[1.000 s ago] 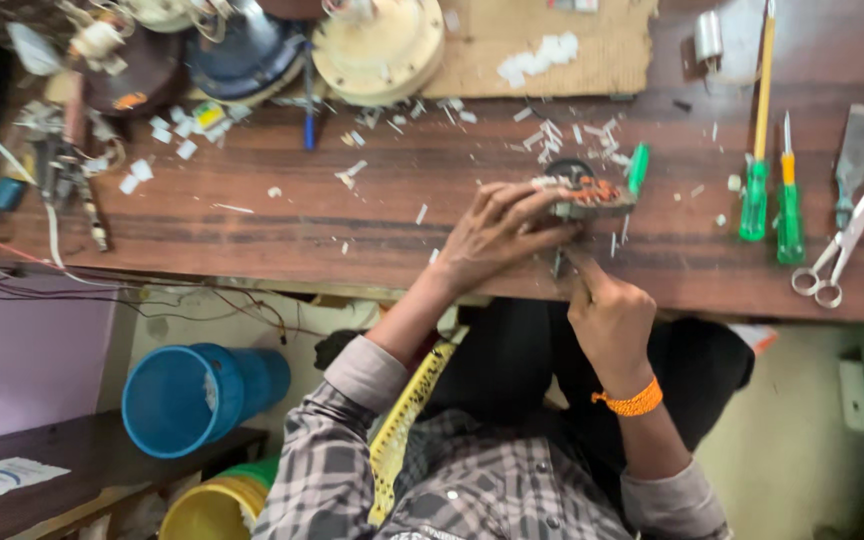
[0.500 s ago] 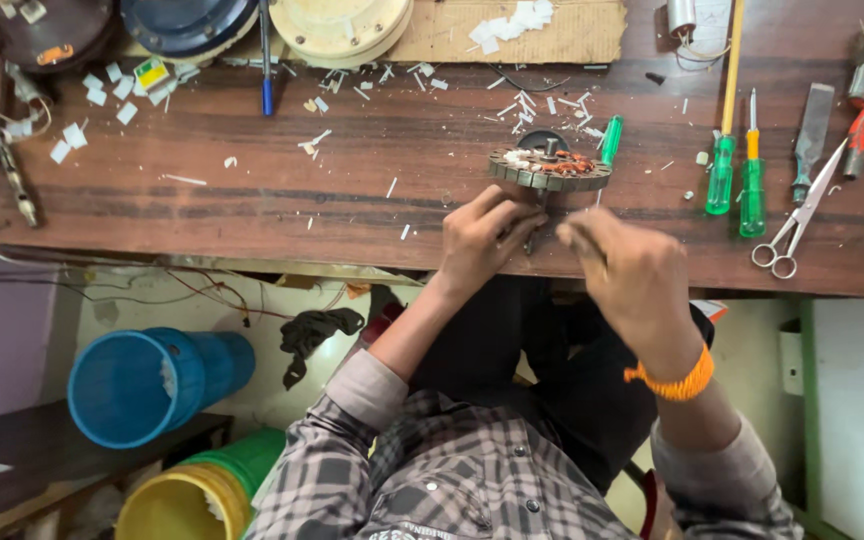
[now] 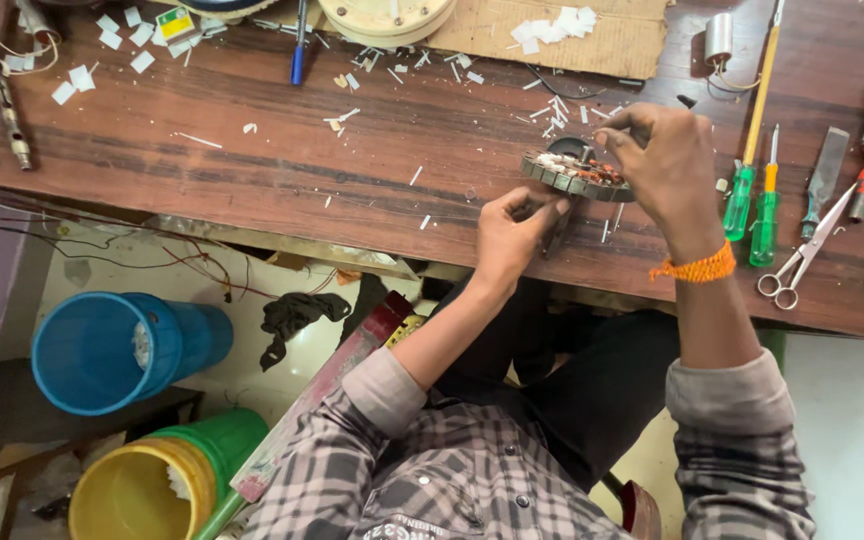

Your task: The person sits at a workbench assembling a small round motor component. They hold the circular part with copper windings in one hand and use a small hand tool in the other to press and seat small pins and wires into the part, rotating it to work around its edge.

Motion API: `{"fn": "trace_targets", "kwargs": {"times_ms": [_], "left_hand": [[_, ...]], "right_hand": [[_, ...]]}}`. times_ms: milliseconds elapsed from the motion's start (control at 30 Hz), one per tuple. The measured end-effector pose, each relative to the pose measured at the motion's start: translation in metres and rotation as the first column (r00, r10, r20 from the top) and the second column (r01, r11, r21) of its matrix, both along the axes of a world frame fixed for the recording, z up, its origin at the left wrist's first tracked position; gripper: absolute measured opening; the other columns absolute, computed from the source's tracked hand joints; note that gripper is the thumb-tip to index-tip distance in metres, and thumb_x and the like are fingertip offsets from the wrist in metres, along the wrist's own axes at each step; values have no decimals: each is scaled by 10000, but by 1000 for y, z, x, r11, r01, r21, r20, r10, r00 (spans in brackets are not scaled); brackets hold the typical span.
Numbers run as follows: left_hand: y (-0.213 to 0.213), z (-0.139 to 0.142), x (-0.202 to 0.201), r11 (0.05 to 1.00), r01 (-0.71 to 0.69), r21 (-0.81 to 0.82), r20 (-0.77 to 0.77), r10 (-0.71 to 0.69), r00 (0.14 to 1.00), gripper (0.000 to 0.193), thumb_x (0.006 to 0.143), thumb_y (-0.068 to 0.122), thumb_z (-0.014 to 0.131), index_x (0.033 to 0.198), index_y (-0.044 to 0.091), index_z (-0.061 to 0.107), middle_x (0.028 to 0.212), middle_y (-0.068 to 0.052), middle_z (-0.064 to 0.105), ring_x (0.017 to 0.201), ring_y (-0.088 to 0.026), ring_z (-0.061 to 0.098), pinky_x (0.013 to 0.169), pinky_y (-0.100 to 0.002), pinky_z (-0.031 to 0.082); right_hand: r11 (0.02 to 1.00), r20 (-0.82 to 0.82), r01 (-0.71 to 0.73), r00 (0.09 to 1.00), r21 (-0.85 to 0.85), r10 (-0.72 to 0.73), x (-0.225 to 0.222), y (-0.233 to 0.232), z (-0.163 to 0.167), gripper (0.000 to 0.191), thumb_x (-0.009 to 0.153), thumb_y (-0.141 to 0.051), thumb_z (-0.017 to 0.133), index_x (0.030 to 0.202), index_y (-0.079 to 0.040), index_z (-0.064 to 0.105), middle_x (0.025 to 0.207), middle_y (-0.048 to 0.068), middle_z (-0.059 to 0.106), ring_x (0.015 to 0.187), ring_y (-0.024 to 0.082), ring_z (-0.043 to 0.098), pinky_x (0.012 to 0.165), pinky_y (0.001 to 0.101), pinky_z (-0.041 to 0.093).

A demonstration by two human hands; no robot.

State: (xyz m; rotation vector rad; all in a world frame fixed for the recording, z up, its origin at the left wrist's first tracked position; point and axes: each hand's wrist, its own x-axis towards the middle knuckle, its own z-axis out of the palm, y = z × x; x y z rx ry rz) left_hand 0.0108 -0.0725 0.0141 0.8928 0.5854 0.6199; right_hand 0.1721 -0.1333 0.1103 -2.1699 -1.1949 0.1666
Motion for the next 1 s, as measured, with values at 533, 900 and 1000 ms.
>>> {"fn": "trace_targets", "kwargs": {"times_ms": [533,900,1000], "left_hand": [[66,43,-3,-47,9,999,-14,-110,994,766,922,146,769,1569,221,365,1253,-18,704,1113,-206,610,998,-377,497],[69,28,3,297,178,938,-107,-241,965,849,886,33,790,1595,219,363,1149,-62,699,1067,-241,610,1004,-371,547],[70,29,3,325,210,922,-122,-271,955,787,906,40,761,1581,240,407,1250,-24,662,1154,-222,591,1047,-370,547]], "right_hand": [[958,-276,264,934,110,-225,3,-60,34,123,969,-133,796,1036,-31,781,741,-60,655,636,-1,536,513,232,410],[997,-112,67,992,26,-64,-82,-82,23,124,921,-141,797,1013,-60,776,779,90,731,635,125,602,579,298,469],[998,93,-18,996,59,13,-93,-78,-7,109,904,-156,785,964,-73,747,826,133,728,676,237,694,604,353,511]]}}
